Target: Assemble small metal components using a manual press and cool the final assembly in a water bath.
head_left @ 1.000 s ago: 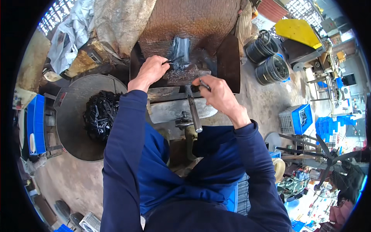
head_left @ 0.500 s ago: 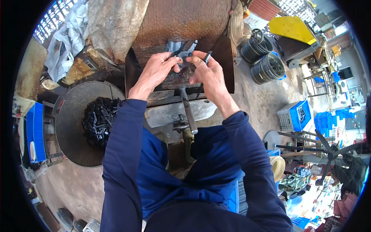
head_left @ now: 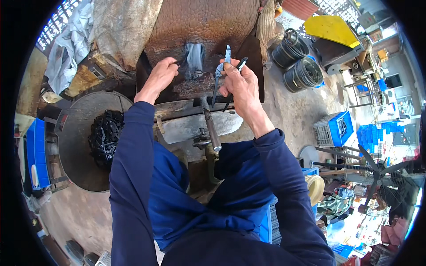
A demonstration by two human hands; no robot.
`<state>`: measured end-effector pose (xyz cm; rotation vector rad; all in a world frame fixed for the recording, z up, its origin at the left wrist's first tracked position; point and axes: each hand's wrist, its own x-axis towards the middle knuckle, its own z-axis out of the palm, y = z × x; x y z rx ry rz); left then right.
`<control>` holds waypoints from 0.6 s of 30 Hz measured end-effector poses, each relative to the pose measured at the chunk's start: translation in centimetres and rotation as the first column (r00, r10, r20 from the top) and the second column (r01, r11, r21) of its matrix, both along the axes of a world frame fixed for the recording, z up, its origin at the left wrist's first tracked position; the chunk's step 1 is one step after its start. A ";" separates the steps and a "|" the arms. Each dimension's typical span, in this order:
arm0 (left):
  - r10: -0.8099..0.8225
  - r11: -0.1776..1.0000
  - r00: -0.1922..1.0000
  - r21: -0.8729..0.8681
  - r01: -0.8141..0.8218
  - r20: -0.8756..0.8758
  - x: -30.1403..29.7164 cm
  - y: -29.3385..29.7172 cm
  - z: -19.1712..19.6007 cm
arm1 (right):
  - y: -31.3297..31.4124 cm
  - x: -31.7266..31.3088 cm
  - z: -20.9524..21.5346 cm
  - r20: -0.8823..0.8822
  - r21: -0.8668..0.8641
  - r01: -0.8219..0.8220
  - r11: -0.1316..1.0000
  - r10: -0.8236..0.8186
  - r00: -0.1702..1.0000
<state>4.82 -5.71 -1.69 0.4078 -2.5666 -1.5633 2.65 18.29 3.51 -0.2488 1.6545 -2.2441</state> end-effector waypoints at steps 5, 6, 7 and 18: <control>-0.202 0.961 0.964 -0.156 0.229 0.174 -0.1 0.7 -0.6 | 0.1 0.2 -0.2 -0.021 0.039 0.008 0.999 -0.008 1.000; -0.201 0.962 0.964 -0.152 0.228 0.175 -0.2 0.7 -1.0 | 0.0 0.2 -0.3 -0.024 0.048 0.009 0.999 -0.007 1.000; -0.208 0.958 0.971 -0.179 0.226 0.116 -0.4 0.6 -1.6 | 0.0 0.2 -0.3 -0.028 0.056 0.009 0.998 -0.007 1.000; -0.291 0.900 0.953 -0.312 0.304 0.089 -0.3 0.5 -0.1 | 0.5 -1.0 -1.0 -0.034 0.038 0.019 0.999 -0.018 0.999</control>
